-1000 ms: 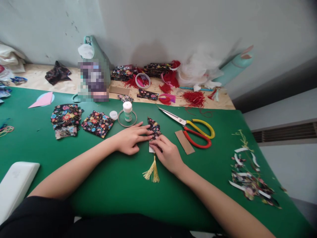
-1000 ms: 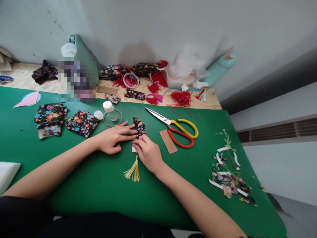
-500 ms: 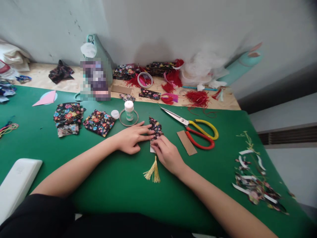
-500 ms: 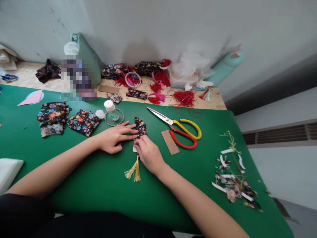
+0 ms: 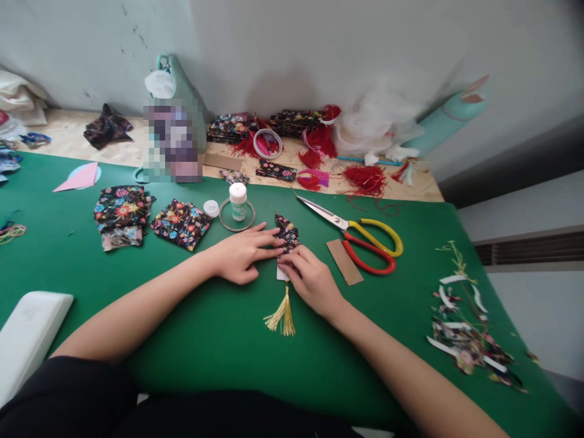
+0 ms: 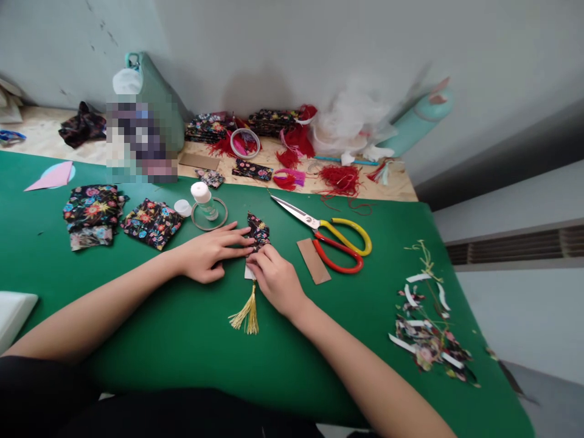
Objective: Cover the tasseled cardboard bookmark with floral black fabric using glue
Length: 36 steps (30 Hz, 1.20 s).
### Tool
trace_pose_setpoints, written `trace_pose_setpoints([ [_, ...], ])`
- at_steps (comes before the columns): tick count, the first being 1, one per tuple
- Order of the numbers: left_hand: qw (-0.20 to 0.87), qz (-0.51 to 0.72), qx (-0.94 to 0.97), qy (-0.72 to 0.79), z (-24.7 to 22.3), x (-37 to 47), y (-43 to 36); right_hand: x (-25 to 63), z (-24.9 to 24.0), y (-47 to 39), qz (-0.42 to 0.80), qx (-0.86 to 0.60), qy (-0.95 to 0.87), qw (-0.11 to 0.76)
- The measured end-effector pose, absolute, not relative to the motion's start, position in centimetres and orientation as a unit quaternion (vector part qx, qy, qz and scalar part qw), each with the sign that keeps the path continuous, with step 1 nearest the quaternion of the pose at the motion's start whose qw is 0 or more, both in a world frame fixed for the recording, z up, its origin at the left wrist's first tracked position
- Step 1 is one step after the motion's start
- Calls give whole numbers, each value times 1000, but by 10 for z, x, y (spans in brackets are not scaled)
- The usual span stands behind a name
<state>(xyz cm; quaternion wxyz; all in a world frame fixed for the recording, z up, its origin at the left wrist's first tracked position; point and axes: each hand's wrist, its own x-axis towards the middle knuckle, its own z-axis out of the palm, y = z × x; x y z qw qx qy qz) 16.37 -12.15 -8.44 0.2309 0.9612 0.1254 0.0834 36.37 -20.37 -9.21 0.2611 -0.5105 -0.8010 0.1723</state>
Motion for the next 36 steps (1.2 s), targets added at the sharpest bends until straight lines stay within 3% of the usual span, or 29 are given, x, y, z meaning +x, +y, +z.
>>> trace_pose_setpoints([
  [5,236,84,960,125,-84,164,-121,360,-93,-203,103,-532,-819,188],
  [12,229,77,962,127,-84,164,-122,359,-97,-204,78,-530,-825,178],
  [25,219,78,964,130,-86,164,-123,366,-97,-204,157,-515,-809,236],
  [36,214,68,965,136,-83,164,-124,370,-88,-206,228,-532,-743,335],
])
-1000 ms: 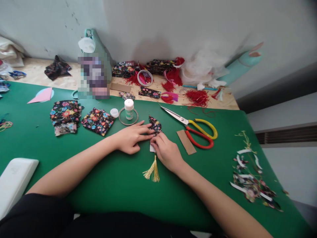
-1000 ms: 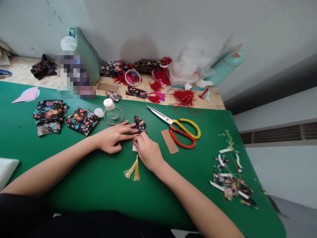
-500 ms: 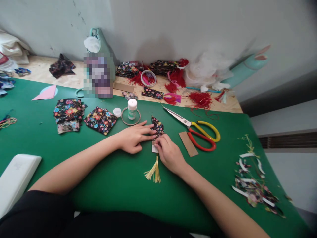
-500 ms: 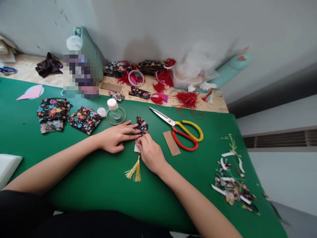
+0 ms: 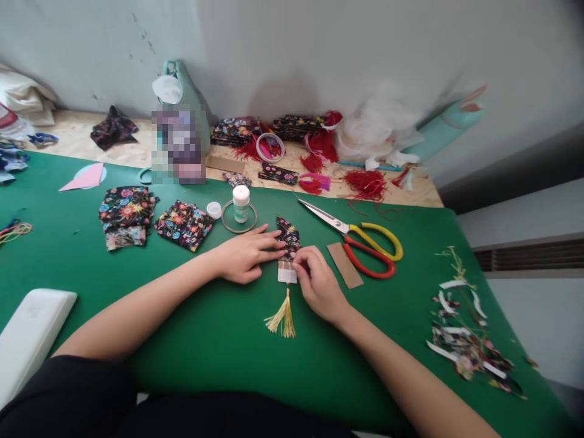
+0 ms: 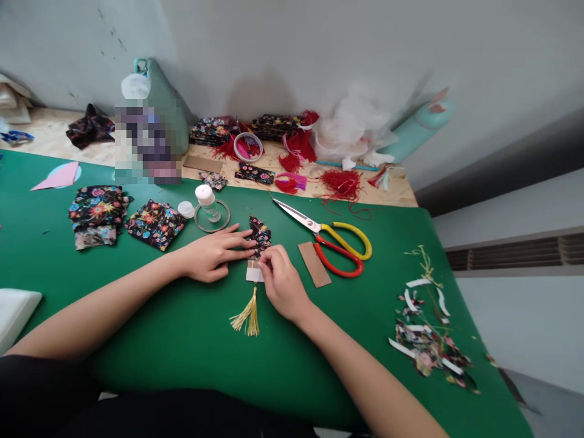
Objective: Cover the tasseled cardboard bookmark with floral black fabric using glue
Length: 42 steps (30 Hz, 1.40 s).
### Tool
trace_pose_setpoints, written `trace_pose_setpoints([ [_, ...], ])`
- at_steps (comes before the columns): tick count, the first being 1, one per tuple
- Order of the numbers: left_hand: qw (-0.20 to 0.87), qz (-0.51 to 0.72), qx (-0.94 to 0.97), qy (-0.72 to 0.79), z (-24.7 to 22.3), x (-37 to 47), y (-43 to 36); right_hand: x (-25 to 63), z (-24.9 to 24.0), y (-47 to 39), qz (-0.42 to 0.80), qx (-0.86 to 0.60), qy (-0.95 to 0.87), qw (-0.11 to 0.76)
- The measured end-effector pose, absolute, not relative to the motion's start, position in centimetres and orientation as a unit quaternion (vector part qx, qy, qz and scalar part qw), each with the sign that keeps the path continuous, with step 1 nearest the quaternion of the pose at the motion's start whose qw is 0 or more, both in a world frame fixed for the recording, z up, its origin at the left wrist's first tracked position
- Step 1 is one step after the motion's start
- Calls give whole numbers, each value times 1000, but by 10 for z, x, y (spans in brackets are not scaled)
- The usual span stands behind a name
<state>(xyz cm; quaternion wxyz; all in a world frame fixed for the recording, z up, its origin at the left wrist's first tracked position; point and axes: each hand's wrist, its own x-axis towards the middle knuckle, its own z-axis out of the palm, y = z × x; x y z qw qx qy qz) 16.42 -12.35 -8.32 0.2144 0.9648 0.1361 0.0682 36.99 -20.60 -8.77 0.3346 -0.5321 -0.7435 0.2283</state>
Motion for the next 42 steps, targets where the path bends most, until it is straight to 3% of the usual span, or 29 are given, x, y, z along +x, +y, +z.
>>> trace_pose_setpoints([
  [4,214,67,965,136,-84,164,-123,393,-74,-203,195,-568,-713,362],
  [11,216,69,966,127,-83,164,-123,500,-43,-196,-45,-758,-610,225],
  [16,209,72,967,128,-84,164,-123,594,-59,-221,-102,-783,-602,114],
  [22,203,84,967,129,-86,163,-123,627,-85,-238,-164,-662,-707,186],
  [28,200,91,967,127,-86,164,-123,597,-65,-232,-235,-665,-681,196],
  [31,199,90,968,127,-85,164,-123,548,-52,-222,-198,-702,-652,208],
  [35,198,89,967,130,-86,164,-123,454,-50,-213,75,-641,-712,278],
  [38,197,94,967,133,-87,164,-124,399,-61,-216,194,-550,-759,291],
  [42,194,100,967,131,-87,164,-124,369,-77,-222,200,-525,-774,291],
])
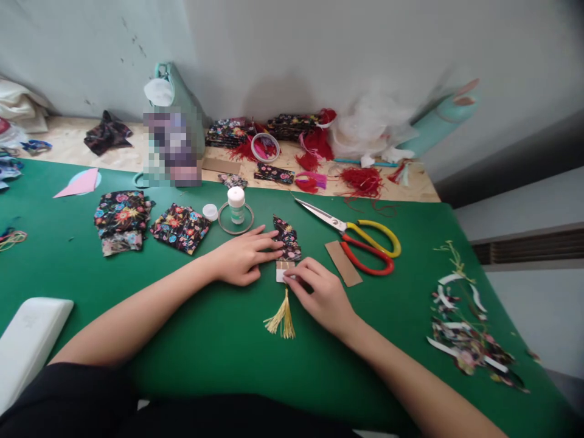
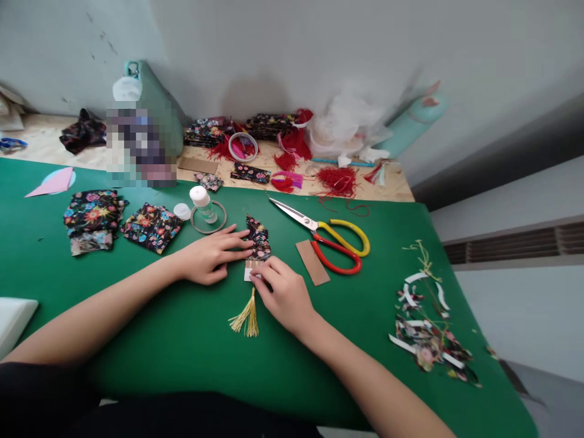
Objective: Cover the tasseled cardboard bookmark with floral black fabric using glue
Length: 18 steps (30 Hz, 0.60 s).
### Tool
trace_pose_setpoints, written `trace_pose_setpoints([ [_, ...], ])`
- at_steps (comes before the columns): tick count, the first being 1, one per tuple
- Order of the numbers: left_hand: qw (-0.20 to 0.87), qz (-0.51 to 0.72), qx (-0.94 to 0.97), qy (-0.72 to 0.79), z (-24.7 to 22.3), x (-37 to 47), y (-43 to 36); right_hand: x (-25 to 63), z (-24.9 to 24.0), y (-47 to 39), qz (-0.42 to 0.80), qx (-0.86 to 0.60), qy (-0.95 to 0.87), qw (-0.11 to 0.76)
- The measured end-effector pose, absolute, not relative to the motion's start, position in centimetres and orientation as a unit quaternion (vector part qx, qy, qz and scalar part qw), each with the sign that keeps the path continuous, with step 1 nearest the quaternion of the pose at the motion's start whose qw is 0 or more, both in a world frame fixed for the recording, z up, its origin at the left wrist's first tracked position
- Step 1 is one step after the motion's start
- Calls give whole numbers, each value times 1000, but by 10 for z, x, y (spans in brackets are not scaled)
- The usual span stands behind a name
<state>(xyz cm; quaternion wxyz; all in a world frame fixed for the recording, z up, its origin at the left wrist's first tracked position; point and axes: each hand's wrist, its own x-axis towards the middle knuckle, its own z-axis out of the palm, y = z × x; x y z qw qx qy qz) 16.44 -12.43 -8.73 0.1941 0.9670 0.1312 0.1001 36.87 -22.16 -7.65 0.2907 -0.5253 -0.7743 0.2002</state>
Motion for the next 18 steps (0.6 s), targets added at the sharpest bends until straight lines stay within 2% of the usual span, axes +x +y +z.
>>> trace_pose_setpoints([
  [18,201,111,964,132,-90,165,-125,361,-93,-219,150,-520,-785,301],
])
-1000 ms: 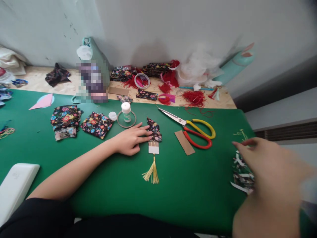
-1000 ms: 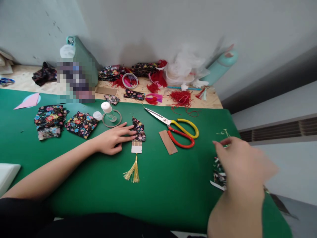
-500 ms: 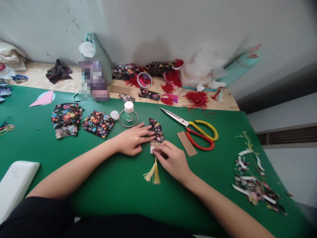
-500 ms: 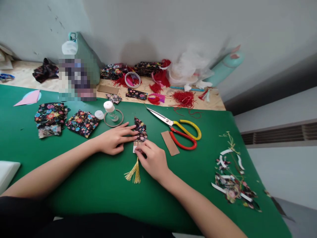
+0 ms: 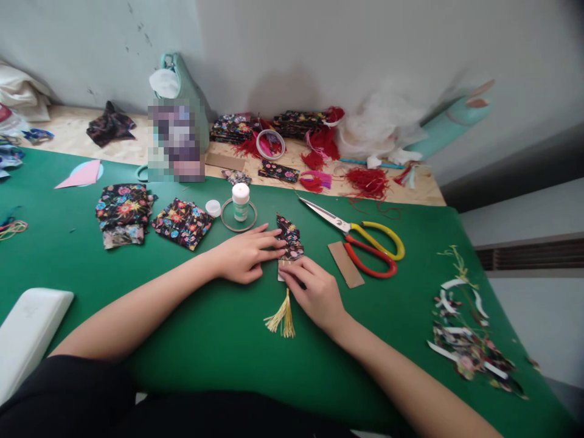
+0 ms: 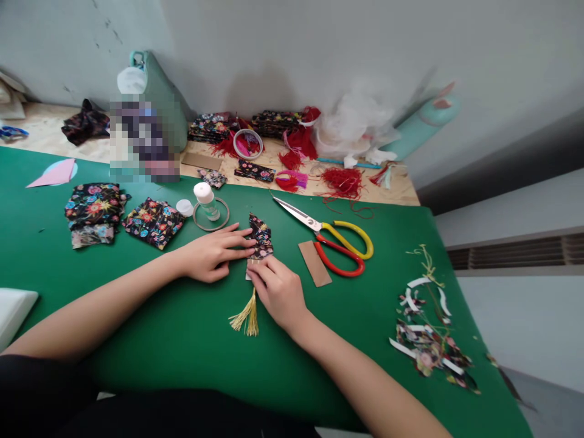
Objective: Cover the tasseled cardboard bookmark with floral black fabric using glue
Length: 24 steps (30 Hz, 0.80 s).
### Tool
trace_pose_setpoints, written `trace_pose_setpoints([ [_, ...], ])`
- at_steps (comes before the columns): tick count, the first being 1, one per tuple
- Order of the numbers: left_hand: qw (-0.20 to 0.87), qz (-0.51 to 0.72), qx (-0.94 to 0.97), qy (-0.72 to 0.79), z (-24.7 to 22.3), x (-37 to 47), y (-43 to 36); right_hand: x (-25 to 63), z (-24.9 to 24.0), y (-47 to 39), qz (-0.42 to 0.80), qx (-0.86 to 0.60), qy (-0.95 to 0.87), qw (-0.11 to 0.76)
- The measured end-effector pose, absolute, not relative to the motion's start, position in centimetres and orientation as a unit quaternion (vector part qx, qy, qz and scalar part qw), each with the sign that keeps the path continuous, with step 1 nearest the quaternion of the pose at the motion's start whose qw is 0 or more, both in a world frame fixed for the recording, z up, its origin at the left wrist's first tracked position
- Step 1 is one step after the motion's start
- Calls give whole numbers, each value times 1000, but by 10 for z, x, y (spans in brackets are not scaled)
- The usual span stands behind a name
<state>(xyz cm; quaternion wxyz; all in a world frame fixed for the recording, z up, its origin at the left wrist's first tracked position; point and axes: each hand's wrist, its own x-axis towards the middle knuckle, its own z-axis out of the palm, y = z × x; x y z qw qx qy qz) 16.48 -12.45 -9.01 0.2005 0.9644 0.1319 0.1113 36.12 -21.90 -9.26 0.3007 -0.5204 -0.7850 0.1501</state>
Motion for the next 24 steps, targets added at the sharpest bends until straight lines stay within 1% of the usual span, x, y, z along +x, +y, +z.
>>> trace_pose_setpoints([
  [12,206,109,963,133,-89,165,-125,359,-88,-210,174,-504,-799,280],
  [19,211,109,962,133,-89,165,-125,358,-91,-212,162,-502,-807,267],
  [24,212,108,962,134,-89,164,-125,359,-92,-215,169,-500,-794,300],
])
